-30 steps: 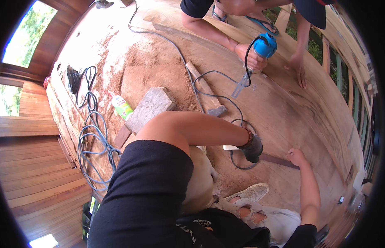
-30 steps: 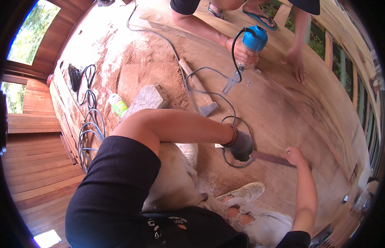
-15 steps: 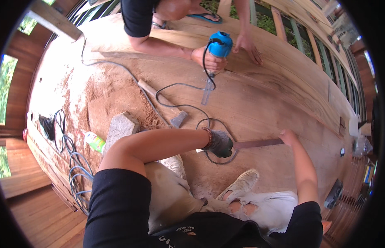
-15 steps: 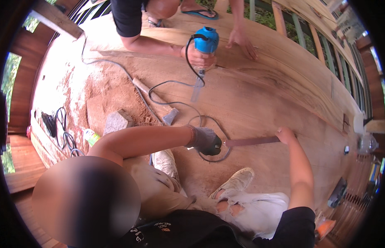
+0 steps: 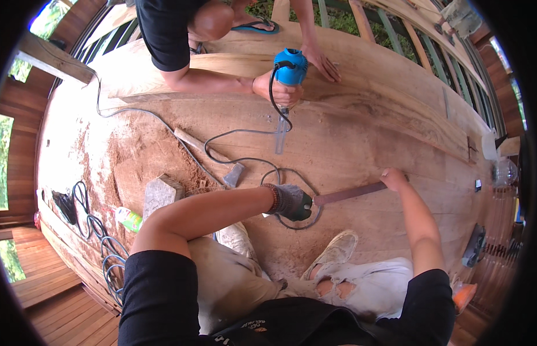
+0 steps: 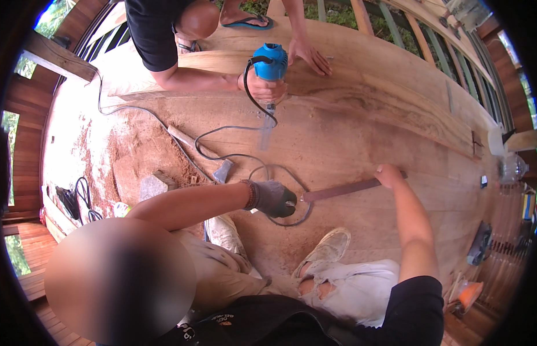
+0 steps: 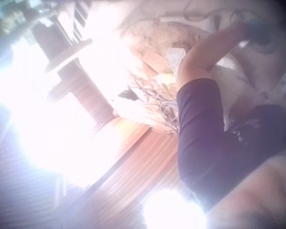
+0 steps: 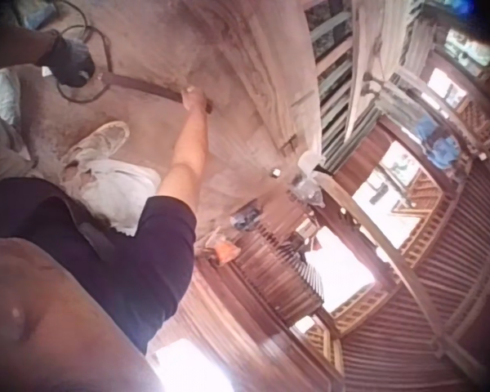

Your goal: The person assists in installing wooden floor planks by positioning and aligning them while a coworker uses a power tool to secure the planks. The person also retrieves items from a box and moves around the partially completed floor area.

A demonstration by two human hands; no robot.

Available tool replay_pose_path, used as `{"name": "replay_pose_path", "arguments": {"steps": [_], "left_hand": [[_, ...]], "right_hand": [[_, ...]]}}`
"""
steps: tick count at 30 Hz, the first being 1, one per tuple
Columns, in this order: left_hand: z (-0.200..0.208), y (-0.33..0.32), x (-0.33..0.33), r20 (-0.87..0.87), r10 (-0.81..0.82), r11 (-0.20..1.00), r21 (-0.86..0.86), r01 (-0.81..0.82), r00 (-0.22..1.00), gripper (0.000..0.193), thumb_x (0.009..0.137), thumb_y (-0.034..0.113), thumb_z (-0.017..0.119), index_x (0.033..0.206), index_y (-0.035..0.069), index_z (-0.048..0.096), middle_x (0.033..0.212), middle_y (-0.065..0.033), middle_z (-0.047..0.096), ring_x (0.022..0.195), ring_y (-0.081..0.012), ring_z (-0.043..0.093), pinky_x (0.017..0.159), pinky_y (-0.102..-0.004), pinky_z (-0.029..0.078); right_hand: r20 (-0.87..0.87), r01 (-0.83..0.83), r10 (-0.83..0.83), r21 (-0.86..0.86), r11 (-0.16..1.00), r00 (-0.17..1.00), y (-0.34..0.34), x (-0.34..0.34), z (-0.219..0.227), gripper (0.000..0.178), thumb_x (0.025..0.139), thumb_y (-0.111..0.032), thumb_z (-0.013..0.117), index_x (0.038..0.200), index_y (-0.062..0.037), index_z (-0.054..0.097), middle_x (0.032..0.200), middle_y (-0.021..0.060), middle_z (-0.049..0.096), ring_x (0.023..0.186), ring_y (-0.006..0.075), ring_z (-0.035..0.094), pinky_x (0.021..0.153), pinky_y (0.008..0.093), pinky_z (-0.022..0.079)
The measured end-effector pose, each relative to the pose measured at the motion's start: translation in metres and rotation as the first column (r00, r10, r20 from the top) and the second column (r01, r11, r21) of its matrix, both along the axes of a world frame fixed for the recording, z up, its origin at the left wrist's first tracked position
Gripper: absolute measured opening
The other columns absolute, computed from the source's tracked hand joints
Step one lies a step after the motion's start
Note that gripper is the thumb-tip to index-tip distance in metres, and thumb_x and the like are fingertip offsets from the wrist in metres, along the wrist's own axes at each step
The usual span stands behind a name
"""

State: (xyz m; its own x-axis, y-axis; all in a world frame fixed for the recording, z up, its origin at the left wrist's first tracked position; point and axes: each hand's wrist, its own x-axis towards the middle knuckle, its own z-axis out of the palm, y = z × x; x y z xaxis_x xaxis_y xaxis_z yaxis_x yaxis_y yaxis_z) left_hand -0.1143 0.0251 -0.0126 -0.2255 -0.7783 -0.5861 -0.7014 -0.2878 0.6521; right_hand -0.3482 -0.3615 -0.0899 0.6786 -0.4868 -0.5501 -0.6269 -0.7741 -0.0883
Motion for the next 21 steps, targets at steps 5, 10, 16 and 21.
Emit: {"name": "replay_pose_path", "arguments": {"steps": [5, 10, 16, 21], "left_hand": [[0.012, 0.000, 0.003, 0.016, 0.054, 0.996, 0.073, -0.055, 0.998, 0.044, 0.092, 0.043, 0.052, 0.121, 0.013, 0.066, 0.112, -0.0165, 0.070, 0.105, -0.0350, 0.066, 0.093, -0.0439, 0.050], [0.000, 0.000, 0.011, 0.039, -0.007, 0.995, 0.101, 0.003, 0.999, 0.044, 0.092, 0.045, 0.053, 0.118, 0.012, 0.066, 0.110, -0.0166, 0.070, 0.103, -0.0354, 0.066, 0.092, -0.0441, 0.050], [-0.007, 0.001, 0.016, 0.041, -0.020, 0.996, 0.087, 0.016, 0.999, 0.046, 0.094, 0.042, 0.048, 0.118, 0.007, 0.067, 0.113, -0.0192, 0.069, 0.105, -0.0359, 0.066, 0.093, -0.0442, 0.051], [0.003, -0.004, 0.015, 0.032, -0.034, 0.999, 0.026, 0.033, 0.999, 0.041, 0.093, 0.041, 0.052, 0.110, 0.008, 0.068, 0.108, -0.0167, 0.071, 0.101, -0.0360, 0.067, 0.088, -0.0450, 0.053]], "right_hand": [[0.091, 0.024, -0.026, 0.019, 1.000, 0.995, 0.000, -0.004, -0.002, 0.028, 0.085, -0.027, 0.063, 0.093, -0.0008, 0.070, 0.096, 0.0246, 0.068, 0.093, 0.0421, 0.065, 0.082, 0.0467, 0.051], [0.093, 0.035, -0.036, 0.011, 0.999, 0.995, 0.005, 0.000, 0.000, 0.025, 0.085, -0.024, 0.063, 0.092, -0.0011, 0.069, 0.095, 0.0235, 0.069, 0.094, 0.0423, 0.065, 0.083, 0.0473, 0.051], [0.122, 0.012, -0.012, 0.002, 1.000, 0.992, 0.004, 0.002, -0.006, 0.024, 0.085, -0.024, 0.061, 0.091, -0.0016, 0.069, 0.097, 0.0225, 0.068, 0.095, 0.0420, 0.064, 0.084, 0.0474, 0.051], [0.094, 0.007, -0.005, -0.024, 1.000, 0.996, 0.001, 0.001, -0.011, 0.024, 0.085, -0.023, 0.061, 0.093, -0.0022, 0.069, 0.097, 0.0219, 0.069, 0.096, 0.0405, 0.064, 0.084, 0.0468, 0.051]]}}
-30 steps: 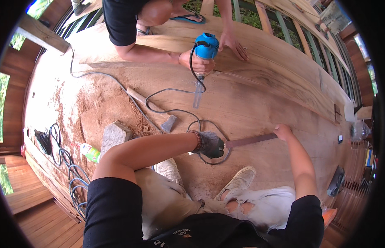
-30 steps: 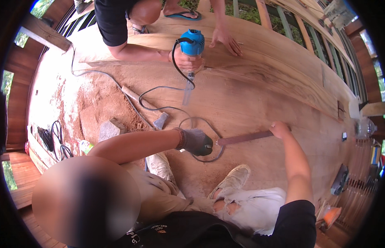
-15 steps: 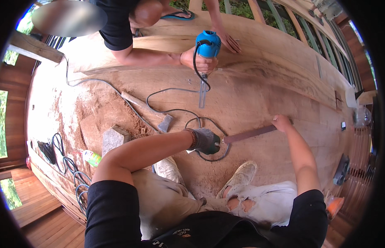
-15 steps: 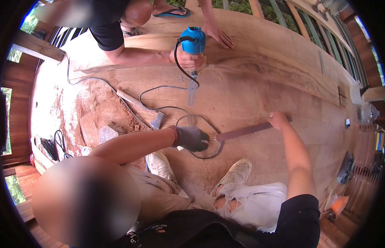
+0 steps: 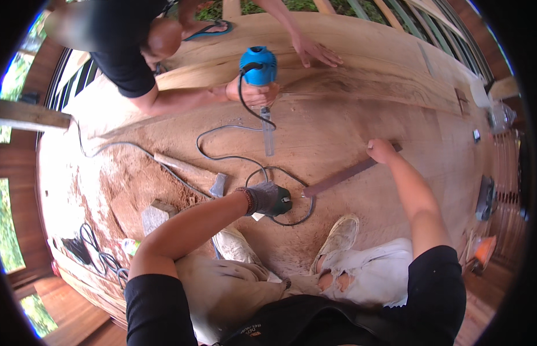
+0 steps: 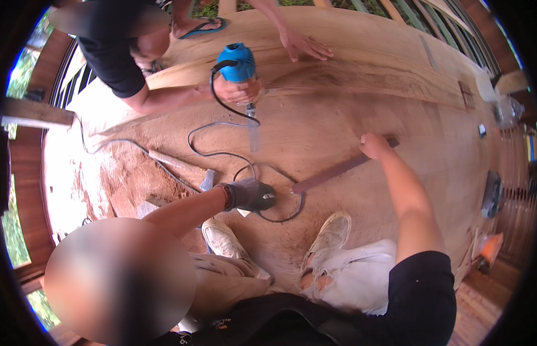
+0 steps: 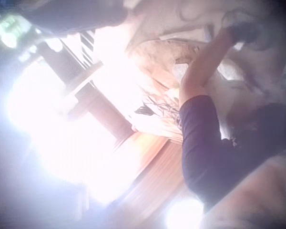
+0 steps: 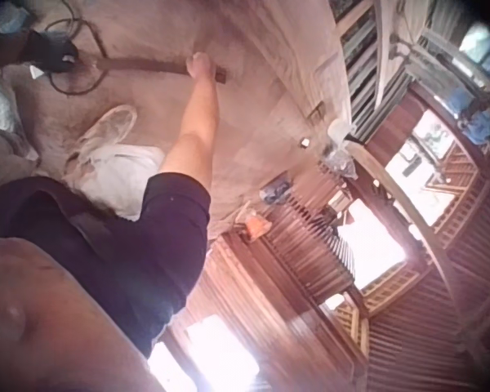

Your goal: The person assists in installing wooden floor planks by positioning and aligning them while a coworker uses a power tool to secure the planks. The person also retrieves items from a box and moves around the partially completed floor area.

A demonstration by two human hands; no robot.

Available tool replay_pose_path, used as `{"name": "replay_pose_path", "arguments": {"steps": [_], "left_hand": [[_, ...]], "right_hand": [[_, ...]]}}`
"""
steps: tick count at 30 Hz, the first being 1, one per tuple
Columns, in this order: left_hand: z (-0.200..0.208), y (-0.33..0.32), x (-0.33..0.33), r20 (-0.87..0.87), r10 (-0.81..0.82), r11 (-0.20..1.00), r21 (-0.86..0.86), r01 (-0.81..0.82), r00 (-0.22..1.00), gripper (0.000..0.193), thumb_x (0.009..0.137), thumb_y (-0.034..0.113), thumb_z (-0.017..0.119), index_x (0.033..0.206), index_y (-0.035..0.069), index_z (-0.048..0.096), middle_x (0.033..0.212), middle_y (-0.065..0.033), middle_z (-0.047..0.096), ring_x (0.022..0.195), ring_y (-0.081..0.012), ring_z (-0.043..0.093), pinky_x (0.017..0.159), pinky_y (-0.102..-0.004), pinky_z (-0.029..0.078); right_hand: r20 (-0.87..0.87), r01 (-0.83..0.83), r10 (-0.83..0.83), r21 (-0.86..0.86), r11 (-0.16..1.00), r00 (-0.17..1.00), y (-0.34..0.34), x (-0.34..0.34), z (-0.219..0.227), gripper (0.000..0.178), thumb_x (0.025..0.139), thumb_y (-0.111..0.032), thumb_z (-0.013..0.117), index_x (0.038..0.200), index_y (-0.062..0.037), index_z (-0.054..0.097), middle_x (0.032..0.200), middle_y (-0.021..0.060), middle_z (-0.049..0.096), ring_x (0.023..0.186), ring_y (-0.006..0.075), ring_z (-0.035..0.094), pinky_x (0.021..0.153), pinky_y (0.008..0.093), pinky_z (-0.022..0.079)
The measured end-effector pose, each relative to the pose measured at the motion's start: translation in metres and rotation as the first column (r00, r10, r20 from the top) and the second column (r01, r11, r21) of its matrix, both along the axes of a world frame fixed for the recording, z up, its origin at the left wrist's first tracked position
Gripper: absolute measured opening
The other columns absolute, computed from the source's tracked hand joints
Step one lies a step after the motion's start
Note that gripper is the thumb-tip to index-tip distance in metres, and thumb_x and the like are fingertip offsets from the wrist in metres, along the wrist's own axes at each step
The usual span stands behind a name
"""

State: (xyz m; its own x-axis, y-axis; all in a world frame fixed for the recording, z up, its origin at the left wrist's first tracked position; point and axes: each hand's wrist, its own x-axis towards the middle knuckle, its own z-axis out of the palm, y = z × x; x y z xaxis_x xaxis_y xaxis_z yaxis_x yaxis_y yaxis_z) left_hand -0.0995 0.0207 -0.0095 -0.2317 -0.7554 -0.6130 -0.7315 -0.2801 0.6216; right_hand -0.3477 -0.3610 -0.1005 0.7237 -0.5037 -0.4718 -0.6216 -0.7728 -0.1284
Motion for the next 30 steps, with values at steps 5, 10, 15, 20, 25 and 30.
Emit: {"name": "replay_pose_path", "arguments": {"steps": [5, 10, 15, 20, 25, 30], "left_hand": [[-0.022, 0.010, 0.002, -0.051, -0.087, 0.967, -0.243, 0.072, 0.995, 0.025, 0.092, 0.030, 0.058, 0.098, 0.008, 0.067, 0.096, -0.0146, 0.069, 0.092, -0.0357, 0.067, 0.079, -0.0442, 0.054], [-0.019, 0.008, -0.003, -0.041, -0.051, 0.965, -0.260, 0.039, 0.998, 0.021, 0.092, 0.027, 0.059, 0.098, 0.009, 0.066, 0.093, -0.0150, 0.069, 0.091, -0.0355, 0.067, 0.077, -0.0437, 0.054], [-0.023, 0.010, -0.001, -0.042, 0.033, 0.992, -0.118, -0.038, 0.999, 0.029, 0.092, 0.035, 0.059, 0.105, 0.011, 0.067, 0.100, -0.0155, 0.070, 0.094, -0.0366, 0.067, 0.083, -0.0447, 0.053], [-0.012, 0.002, 0.002, -0.012, 0.082, 0.995, 0.059, -0.081, 0.997, 0.036, 0.091, 0.041, 0.056, 0.109, 0.012, 0.069, 0.105, -0.0149, 0.071, 0.096, -0.0350, 0.068, 0.086, -0.0445, 0.052], [-0.003, -0.003, 0.004, -0.018, 0.040, 0.995, 0.090, -0.038, 0.999, 0.041, 0.092, 0.041, 0.053, 0.113, 0.010, 0.069, 0.112, -0.0152, 0.070, 0.104, -0.0346, 0.066, 0.093, -0.0450, 0.050], [0.002, 0.004, 0.004, 0.023, 0.039, 0.994, 0.099, -0.041, 0.999, 0.050, 0.094, 0.042, 0.048, 0.121, 0.006, 0.068, 0.120, -0.0177, 0.068, 0.111, -0.0370, 0.063, 0.099, -0.0468, 0.048]], "right_hand": [[0.000, 0.050, -0.050, 0.000, 0.999, 0.999, 0.001, 0.003, 0.003, 0.027, 0.086, -0.024, 0.061, 0.099, -0.0022, 0.069, 0.101, 0.0200, 0.069, 0.099, 0.0397, 0.065, 0.087, 0.0470, 0.052], [-0.023, 0.073, -0.074, -0.030, 0.997, 0.997, -0.005, -0.005, 0.005, 0.027, 0.086, -0.025, 0.062, 0.100, -0.0031, 0.070, 0.102, 0.0199, 0.069, 0.099, 0.0394, 0.065, 0.086, 0.0475, 0.052], [0.018, 0.026, -0.025, -0.068, 0.997, 1.000, -0.006, -0.006, -0.001, 0.025, 0.085, -0.026, 0.063, 0.095, -0.0035, 0.070, 0.098, 0.0220, 0.068, 0.096, 0.0405, 0.065, 0.083, 0.0493, 0.052], [0.116, 0.058, -0.053, -0.036, 0.998, 0.992, -0.007, -0.007, -0.015, 0.022, 0.083, -0.024, 0.067, 0.087, -0.0021, 0.066, 0.092, 0.0234, 0.067, 0.093, 0.0430, 0.064, 0.080, 0.0498, 0.051], [0.246, 0.058, -0.032, -0.097, 0.994, 0.969, -0.050, -0.046, -0.065, 0.019, 0.084, -0.019, 0.066, 0.087, 0.0001, 0.063, 0.090, 0.0241, 0.065, 0.087, 0.0428, 0.063, 0.075, 0.0487, 0.049], [0.096, 0.276, -0.263, -0.160, 0.948, 0.960, -0.076, -0.084, -0.066, 0.023, 0.086, -0.018, 0.067, 0.095, 0.0024, 0.060, 0.098, 0.0255, 0.064, 0.092, 0.0410, 0.062, 0.078, 0.0464, 0.048]]}}
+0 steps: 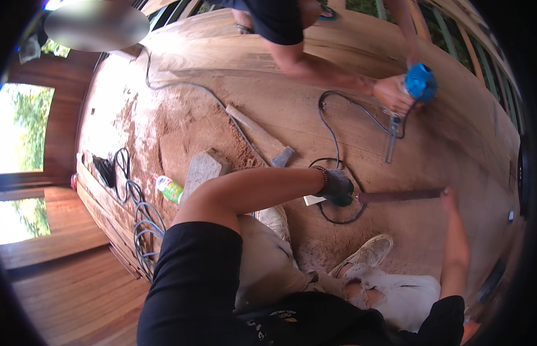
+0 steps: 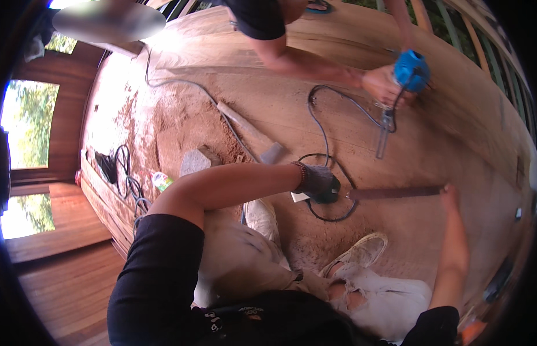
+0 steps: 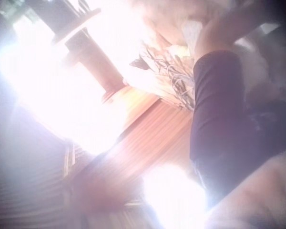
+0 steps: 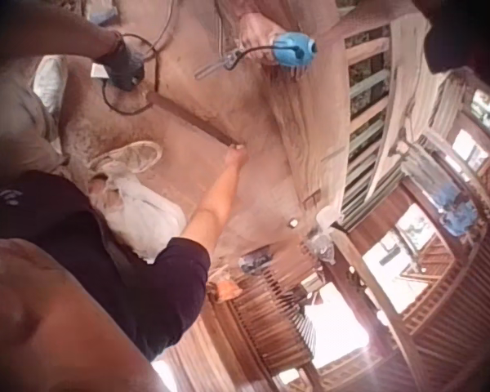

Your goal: The person assists in installing wooden floor planks by positioning and aligning them while a coworker uses a power tool to secure the planks. The person also retrieves items from a box and moves around the partially completed floor area.

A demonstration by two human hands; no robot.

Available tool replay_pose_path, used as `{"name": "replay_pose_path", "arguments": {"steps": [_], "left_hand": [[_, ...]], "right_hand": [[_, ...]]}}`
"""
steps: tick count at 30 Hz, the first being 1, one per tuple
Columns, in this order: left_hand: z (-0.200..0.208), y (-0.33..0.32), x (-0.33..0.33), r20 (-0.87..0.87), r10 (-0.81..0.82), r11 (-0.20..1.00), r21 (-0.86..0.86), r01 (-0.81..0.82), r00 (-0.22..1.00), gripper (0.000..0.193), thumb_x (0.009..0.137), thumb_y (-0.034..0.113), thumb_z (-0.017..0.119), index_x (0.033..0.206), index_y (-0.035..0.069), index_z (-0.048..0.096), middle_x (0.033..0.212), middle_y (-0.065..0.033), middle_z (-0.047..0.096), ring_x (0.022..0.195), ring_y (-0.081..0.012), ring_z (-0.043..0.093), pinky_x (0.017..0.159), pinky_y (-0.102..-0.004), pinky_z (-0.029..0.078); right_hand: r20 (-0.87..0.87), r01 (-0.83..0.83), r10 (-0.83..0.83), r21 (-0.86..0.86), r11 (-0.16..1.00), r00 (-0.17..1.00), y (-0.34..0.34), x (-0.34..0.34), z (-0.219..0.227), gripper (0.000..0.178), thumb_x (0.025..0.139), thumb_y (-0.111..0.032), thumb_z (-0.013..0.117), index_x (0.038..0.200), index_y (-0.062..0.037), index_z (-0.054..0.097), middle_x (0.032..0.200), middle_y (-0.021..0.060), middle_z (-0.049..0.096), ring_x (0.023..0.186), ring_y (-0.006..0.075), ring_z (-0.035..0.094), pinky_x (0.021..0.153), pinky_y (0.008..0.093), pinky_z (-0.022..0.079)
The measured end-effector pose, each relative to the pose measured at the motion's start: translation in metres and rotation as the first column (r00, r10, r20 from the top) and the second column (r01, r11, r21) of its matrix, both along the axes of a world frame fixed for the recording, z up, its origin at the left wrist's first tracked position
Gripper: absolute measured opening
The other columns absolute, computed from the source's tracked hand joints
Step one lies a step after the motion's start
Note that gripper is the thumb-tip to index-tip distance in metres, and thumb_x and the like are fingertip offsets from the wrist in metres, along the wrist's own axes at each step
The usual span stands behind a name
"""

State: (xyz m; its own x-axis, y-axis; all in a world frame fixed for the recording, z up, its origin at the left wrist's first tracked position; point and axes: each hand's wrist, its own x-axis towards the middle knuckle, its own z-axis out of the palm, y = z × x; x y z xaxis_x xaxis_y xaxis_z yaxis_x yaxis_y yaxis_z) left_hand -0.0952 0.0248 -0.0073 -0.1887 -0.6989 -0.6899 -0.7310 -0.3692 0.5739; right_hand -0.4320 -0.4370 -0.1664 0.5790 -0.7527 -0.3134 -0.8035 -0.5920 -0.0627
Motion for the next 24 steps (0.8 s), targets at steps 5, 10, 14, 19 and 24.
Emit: {"name": "replay_pose_path", "arguments": {"steps": [5, 10, 14, 19, 24], "left_hand": [[-0.006, -0.011, -0.005, 0.075, -0.096, 0.992, -0.071, 0.101, 0.993, 0.051, 0.093, 0.039, 0.046, 0.117, 0.000, 0.068, 0.119, -0.0209, 0.067, 0.111, -0.0370, 0.064, 0.099, -0.0463, 0.048], [-0.006, -0.015, -0.008, 0.112, -0.047, 0.996, -0.071, 0.056, 0.993, 0.048, 0.091, 0.043, 0.050, 0.118, 0.009, 0.069, 0.118, -0.0163, 0.069, 0.109, -0.0359, 0.065, 0.096, -0.0457, 0.050], [-0.005, -0.006, -0.002, 0.084, -0.013, 1.000, -0.023, 0.015, 0.996, 0.049, 0.091, 0.043, 0.049, 0.119, 0.009, 0.068, 0.119, -0.0157, 0.069, 0.109, -0.0359, 0.065, 0.096, -0.0456, 0.050], [0.004, -0.004, 0.001, 0.077, -0.001, 1.000, -0.008, 0.001, 0.997, 0.048, 0.092, 0.043, 0.049, 0.119, 0.008, 0.069, 0.117, -0.0155, 0.069, 0.106, -0.0356, 0.065, 0.094, -0.0458, 0.051], [-0.008, -0.007, 0.002, 0.068, -0.016, 0.998, -0.053, 0.020, 0.998, 0.045, 0.093, 0.042, 0.051, 0.116, 0.008, 0.069, 0.113, -0.0152, 0.070, 0.103, -0.0351, 0.066, 0.091, -0.0451, 0.052]], "right_hand": [[-0.141, -0.058, 0.059, 0.013, 0.998, 0.988, 0.015, -0.010, 0.032, 0.025, 0.082, -0.016, 0.066, 0.097, 0.0038, 0.063, 0.099, 0.0266, 0.068, 0.096, 0.0443, 0.065, 0.081, 0.0464, 0.051], [-0.177, -0.025, 0.041, 0.091, 0.996, 0.983, 0.020, -0.010, 0.053, 0.026, 0.084, -0.022, 0.067, 0.092, 0.0030, 0.067, 0.097, 0.0256, 0.068, 0.097, 0.0422, 0.066, 0.081, 0.0473, 0.051], [-0.212, -0.046, 0.062, 0.076, 0.996, 0.975, 0.033, 0.002, 0.068, 0.025, 0.083, -0.021, 0.067, 0.091, 0.0025, 0.068, 0.095, 0.0264, 0.068, 0.096, 0.0428, 0.065, 0.081, 0.0474, 0.051], [-0.184, -0.092, 0.102, 0.059, 0.994, 0.978, 0.026, -0.006, 0.055, 0.029, 0.083, -0.023, 0.067, 0.095, 0.0031, 0.069, 0.101, 0.0267, 0.068, 0.099, 0.0421, 0.065, 0.083, 0.0475, 0.051], [-0.145, -0.086, 0.100, 0.100, 0.991, 0.984, -0.006, -0.039, 0.037, 0.026, 0.080, -0.021, 0.067, 0.088, 0.0036, 0.066, 0.082, 0.0242, 0.068, 0.077, 0.0394, 0.069, 0.070, 0.0452, 0.054]]}}
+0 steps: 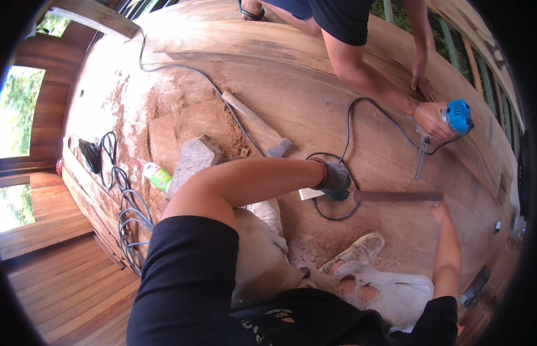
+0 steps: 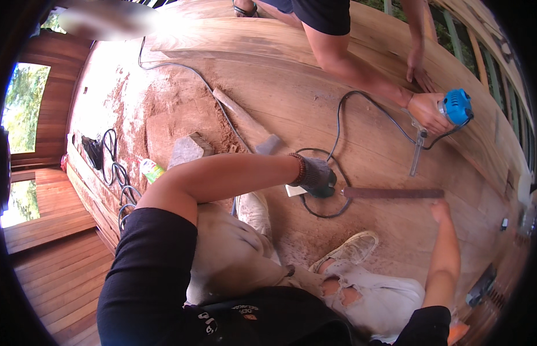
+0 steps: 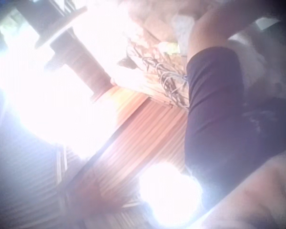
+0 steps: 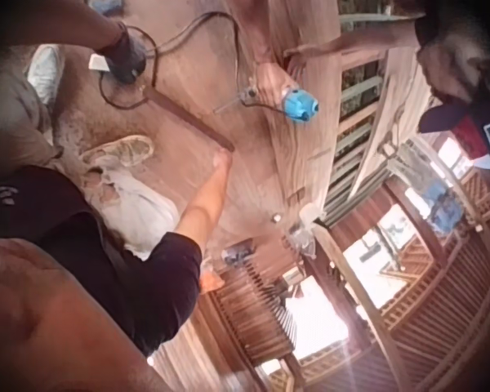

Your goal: The person assists in installing wooden floor planks by positioning and aligning them while a coworker uses a power tool to secure the planks. The person also retrieves items from a box and moves around the partially completed floor area.

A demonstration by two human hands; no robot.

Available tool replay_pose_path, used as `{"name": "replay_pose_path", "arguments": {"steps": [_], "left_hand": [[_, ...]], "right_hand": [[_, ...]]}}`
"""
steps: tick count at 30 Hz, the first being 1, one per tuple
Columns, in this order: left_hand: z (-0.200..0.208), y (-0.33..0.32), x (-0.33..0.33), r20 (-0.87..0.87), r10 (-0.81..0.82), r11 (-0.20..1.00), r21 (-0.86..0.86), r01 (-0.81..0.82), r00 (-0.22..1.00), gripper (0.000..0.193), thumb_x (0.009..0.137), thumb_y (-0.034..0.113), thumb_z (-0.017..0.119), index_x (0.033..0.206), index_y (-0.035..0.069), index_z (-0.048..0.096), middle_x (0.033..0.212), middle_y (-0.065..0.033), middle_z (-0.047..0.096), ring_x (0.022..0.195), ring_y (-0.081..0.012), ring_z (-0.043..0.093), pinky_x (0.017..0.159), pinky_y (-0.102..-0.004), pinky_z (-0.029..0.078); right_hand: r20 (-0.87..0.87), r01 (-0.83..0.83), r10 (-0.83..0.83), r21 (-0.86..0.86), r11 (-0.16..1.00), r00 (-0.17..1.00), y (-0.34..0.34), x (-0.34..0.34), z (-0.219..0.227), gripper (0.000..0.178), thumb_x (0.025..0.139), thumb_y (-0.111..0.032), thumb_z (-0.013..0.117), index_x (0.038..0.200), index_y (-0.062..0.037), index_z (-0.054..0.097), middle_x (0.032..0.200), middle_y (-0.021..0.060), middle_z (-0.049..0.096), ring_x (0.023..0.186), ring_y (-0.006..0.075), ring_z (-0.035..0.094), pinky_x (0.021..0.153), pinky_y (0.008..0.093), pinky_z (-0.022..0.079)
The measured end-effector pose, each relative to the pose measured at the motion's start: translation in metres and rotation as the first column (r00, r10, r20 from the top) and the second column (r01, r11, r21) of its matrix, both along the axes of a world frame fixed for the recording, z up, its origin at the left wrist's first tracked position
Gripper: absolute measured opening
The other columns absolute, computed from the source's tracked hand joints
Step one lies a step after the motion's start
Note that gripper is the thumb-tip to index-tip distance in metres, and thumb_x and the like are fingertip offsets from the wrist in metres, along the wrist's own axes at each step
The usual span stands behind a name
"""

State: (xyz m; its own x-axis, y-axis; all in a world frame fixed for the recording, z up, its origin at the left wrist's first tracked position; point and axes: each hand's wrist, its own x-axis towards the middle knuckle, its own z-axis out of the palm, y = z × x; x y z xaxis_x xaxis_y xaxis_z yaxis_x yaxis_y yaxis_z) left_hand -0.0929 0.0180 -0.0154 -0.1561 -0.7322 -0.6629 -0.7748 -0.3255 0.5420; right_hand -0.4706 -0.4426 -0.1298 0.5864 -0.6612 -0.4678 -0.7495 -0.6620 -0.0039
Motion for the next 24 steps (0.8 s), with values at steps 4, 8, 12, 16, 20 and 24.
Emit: {"name": "replay_pose_path", "arguments": {"steps": [4, 8, 12, 16, 20, 24], "left_hand": [[0.003, 0.008, 0.003, 0.003, 0.011, 0.999, 0.050, -0.011, 1.000, 0.043, 0.093, 0.041, 0.053, 0.115, 0.008, 0.070, 0.111, -0.0147, 0.071, 0.101, -0.0348, 0.067, 0.089, -0.0457, 0.053], [-0.004, -0.002, -0.003, 0.005, 0.011, 1.000, 0.001, -0.011, 1.000, 0.042, 0.092, 0.041, 0.053, 0.114, 0.010, 0.070, 0.109, -0.0145, 0.072, 0.099, -0.0345, 0.068, 0.087, -0.0460, 0.053], [-0.016, 0.000, -0.003, 0.000, 0.046, 0.999, 0.013, -0.046, 0.999, 0.040, 0.092, 0.041, 0.054, 0.112, 0.011, 0.071, 0.107, -0.0152, 0.072, 0.099, -0.0344, 0.068, 0.086, -0.0462, 0.053], [0.002, 0.000, 0.000, -0.004, 0.021, 0.998, 0.058, -0.020, 1.000, 0.039, 0.091, 0.040, 0.054, 0.111, 0.011, 0.071, 0.105, -0.0158, 0.071, 0.097, -0.0346, 0.068, 0.085, -0.0466, 0.053], [0.013, -0.001, -0.002, -0.023, 0.057, 0.998, 0.030, -0.056, 0.998, 0.038, 0.090, 0.039, 0.054, 0.109, 0.011, 0.071, 0.103, -0.0151, 0.072, 0.094, -0.0346, 0.068, 0.083, -0.0460, 0.052], [0.004, 0.003, -0.007, -0.028, -0.024, 0.996, 0.084, 0.026, 0.999, 0.036, 0.090, 0.039, 0.055, 0.105, 0.011, 0.071, 0.100, -0.0149, 0.072, 0.092, -0.0331, 0.068, 0.082, -0.0451, 0.053]], "right_hand": [[-0.048, 0.119, -0.114, 0.109, 0.987, 0.992, 0.013, 0.011, -0.013, 0.033, 0.083, -0.022, 0.065, 0.103, 0.0045, 0.066, 0.098, 0.0256, 0.068, 0.094, 0.0414, 0.065, 0.082, 0.0454, 0.052], [-0.101, 0.162, -0.154, 0.069, 0.984, 0.983, -0.005, -0.024, 0.002, 0.039, 0.086, -0.023, 0.064, 0.111, 0.0067, 0.065, 0.106, 0.0284, 0.068, 0.099, 0.0418, 0.066, 0.088, 0.0455, 0.052], [-0.085, 0.270, -0.257, 0.207, 0.940, 0.963, 0.006, -0.017, -0.003, 0.039, 0.087, -0.021, 0.063, 0.112, 0.0084, 0.064, 0.099, 0.0276, 0.069, 0.083, 0.0379, 0.070, 0.079, 0.0438, 0.054], [-0.100, 0.308, -0.292, 0.270, 0.912, 0.951, 0.028, 0.003, 0.001, 0.034, 0.087, -0.018, 0.064, 0.107, 0.0089, 0.064, 0.089, 0.0238, 0.070, 0.070, 0.0341, 0.070, 0.066, 0.0429, 0.055], [-0.234, 0.518, -0.463, 0.397, 0.757, 0.855, 0.019, -0.005, 0.014, 0.031, 0.087, -0.016, 0.065, 0.105, 0.0084, 0.064, 0.083, 0.0214, 0.069, 0.070, 0.0310, 0.069, 0.060, 0.0413, 0.055], [-0.212, 0.413, -0.361, 0.311, 0.856, 0.908, 0.031, 0.005, 0.017, 0.022, 0.089, -0.019, 0.062, 0.087, 0.0029, 0.063, 0.079, 0.0167, 0.065, 0.064, 0.0271, 0.065, 0.053, 0.0404, 0.051]]}}
